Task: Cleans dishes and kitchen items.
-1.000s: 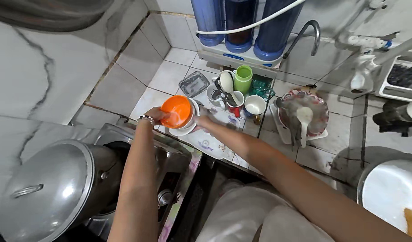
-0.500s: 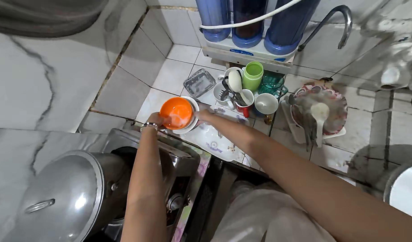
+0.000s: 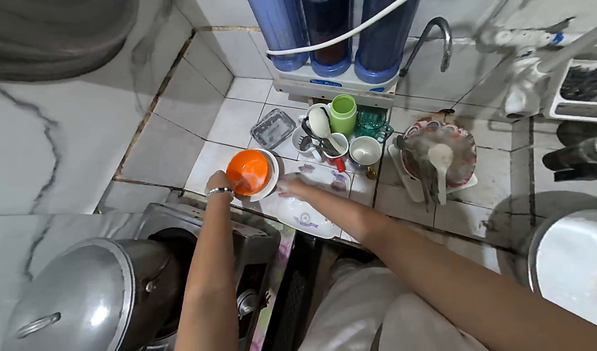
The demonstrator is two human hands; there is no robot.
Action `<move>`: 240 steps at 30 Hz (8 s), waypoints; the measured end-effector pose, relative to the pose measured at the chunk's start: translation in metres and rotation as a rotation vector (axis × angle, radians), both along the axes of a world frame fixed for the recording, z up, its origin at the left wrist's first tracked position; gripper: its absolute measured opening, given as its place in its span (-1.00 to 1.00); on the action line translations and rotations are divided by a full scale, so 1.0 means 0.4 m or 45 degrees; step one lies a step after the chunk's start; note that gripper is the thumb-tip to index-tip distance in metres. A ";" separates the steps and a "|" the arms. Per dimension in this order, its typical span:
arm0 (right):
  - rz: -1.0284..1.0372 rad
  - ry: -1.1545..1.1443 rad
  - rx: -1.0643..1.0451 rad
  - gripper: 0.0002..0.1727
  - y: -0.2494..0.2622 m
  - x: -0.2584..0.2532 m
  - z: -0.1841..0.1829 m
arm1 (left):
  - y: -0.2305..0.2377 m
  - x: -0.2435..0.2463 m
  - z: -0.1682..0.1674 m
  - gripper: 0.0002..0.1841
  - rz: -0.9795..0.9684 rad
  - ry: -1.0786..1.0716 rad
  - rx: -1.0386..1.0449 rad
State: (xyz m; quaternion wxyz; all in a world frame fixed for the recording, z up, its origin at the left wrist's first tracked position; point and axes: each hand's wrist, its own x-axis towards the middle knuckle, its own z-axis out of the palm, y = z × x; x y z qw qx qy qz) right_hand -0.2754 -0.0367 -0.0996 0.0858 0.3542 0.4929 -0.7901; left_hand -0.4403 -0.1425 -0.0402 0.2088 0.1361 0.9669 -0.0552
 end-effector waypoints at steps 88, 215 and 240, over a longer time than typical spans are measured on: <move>-0.749 -0.736 1.416 -0.61 0.343 1.767 0.093 | 0.602 1.741 0.022 -0.50 -1.980 -0.604 -0.445; -0.320 -0.536 0.611 -0.39 0.254 1.592 0.135 | 0.370 1.109 0.190 -0.68 -0.846 -1.133 0.688; -1.493 0.539 0.589 -0.41 0.230 1.497 0.247 | 0.344 1.306 0.236 -0.66 -1.137 -0.908 0.914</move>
